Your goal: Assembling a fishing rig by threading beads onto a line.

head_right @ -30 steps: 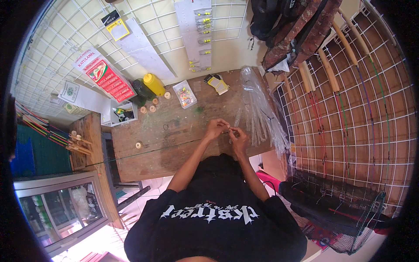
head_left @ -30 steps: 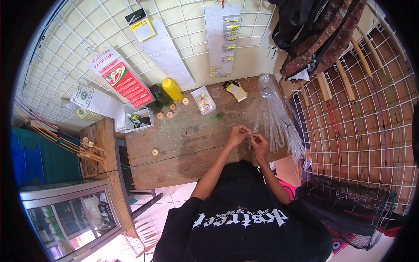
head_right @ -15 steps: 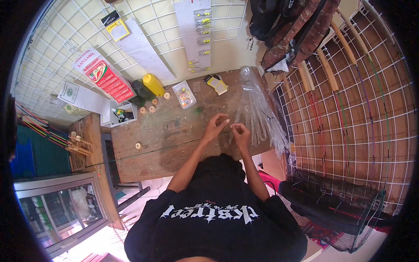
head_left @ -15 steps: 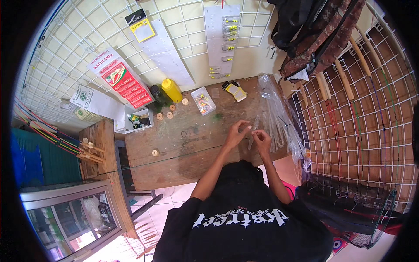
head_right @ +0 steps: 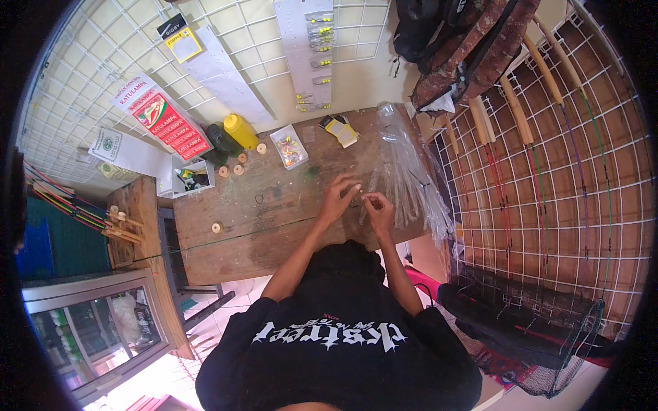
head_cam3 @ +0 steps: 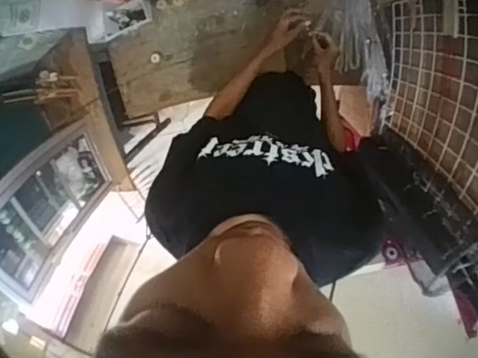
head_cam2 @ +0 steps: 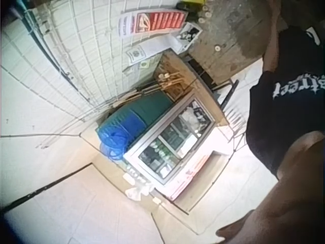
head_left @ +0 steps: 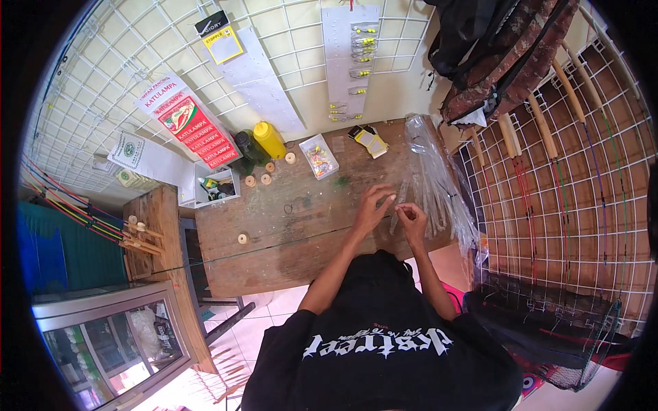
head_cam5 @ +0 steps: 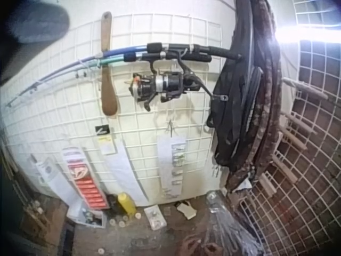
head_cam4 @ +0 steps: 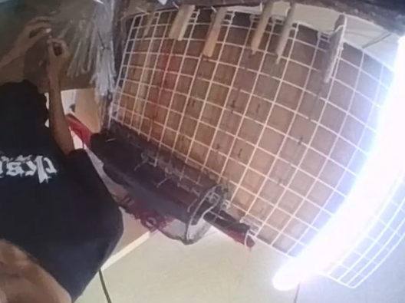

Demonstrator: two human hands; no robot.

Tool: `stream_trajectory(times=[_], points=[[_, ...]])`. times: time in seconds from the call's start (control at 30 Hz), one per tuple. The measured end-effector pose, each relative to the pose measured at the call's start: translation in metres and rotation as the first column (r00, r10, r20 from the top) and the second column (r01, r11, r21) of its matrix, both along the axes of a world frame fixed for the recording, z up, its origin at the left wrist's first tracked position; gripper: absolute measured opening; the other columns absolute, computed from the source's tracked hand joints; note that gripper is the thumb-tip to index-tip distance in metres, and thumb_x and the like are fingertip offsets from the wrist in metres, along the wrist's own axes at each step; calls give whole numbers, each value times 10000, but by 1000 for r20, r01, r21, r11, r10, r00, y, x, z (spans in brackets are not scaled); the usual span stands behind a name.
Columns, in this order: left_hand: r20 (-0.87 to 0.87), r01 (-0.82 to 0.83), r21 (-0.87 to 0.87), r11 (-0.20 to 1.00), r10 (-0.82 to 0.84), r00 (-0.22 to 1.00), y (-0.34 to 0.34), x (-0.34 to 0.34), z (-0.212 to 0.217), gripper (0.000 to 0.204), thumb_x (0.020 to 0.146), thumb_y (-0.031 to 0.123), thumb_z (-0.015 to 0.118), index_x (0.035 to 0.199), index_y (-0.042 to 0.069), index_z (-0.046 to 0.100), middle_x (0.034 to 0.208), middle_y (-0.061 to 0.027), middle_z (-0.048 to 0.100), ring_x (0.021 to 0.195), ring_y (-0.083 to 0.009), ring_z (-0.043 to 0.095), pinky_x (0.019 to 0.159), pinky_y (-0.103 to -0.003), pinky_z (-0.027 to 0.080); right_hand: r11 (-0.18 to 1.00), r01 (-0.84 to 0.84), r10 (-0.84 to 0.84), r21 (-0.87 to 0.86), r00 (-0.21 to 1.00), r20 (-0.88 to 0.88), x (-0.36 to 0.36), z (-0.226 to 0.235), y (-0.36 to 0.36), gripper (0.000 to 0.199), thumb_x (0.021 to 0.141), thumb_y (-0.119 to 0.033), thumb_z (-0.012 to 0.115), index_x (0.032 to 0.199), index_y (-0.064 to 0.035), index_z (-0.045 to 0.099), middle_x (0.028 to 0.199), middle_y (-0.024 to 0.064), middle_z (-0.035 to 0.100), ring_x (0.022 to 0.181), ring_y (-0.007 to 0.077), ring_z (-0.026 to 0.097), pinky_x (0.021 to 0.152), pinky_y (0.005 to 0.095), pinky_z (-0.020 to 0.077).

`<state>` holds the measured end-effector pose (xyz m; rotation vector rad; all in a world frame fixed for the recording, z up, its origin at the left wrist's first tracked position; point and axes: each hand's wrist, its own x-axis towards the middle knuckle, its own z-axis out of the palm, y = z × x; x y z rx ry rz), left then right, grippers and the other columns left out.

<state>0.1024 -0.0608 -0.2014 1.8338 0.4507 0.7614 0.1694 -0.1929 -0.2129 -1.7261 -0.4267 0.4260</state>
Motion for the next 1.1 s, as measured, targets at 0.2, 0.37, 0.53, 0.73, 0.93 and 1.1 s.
stream_trajectory(times=[0.2, 0.37, 0.53, 0.73, 0.93, 1.1], points=[[-230, 130, -121, 984, -156, 961, -2, -3, 5, 200, 830, 180, 635, 961, 32, 668, 1102, -134, 572, 1000, -300, 544, 871, -372, 425, 999, 26, -23, -47, 998, 58, 0, -4, -1, 82, 821, -86, 677, 873, -25, 658, 734, -4, 629, 657, 44, 553, 597, 189, 429], [-137, 63, 242, 968, -30, 990, 0, -2, 5, 198, 851, 191, 600, 955, 32, 658, 1115, -170, 521, 1060, -343, 485, 898, -409, 402, 998, 21, -13, -62, 992, 123, -1, 1, 0, 86, 818, -90, 679, 875, -28, 661, 727, -2, 633, 647, 47, 554, 598, 200, 436], [-193, 155, 267, 951, -105, 976, 6, -3, 4, 214, 857, 203, 585, 927, 7, 633, 1134, -183, 495, 1078, -356, 459, 922, -426, 383, 992, 27, -6, -127, 986, 169, -3, 10, -1, 95, 797, -103, 675, 864, -37, 666, 729, 54, 662, 640, 109, 599, 602, 265, 465], [-240, 167, 244, 955, -108, 965, 7, -2, 4, 222, 858, 204, 582, 857, -17, 605, 1028, -179, 543, 1009, -328, 505, 853, -424, 404, 983, 20, 16, -185, 981, 194, -7, 19, -1, 102, 789, -94, 675, 873, -35, 667, 740, 69, 669, 650, 124, 614, 598, 274, 468], [-242, 129, 58, 990, -112, 964, 0, -2, 13, 229, 879, 215, 575, 857, -13, 587, 765, -168, 589, 728, -282, 566, 650, -397, 428, 973, 125, -68, -196, 959, 275, -8, 14, 0, 119, 779, -102, 682, 875, -34, 664, 737, 88, 668, 628, 160, 616, 588, 295, 472], [-274, 58, -252, 966, -129, 953, -2, -1, 12, 236, 879, 237, 592, 860, 3, 617, 588, -146, 566, 492, -188, 523, 494, -350, 404, 974, 136, -82, -181, 958, 276, -13, 19, 0, 122, 783, -108, 680, 880, -35, 665, 730, 91, 664, 619, 160, 613, 577, 302, 470]])
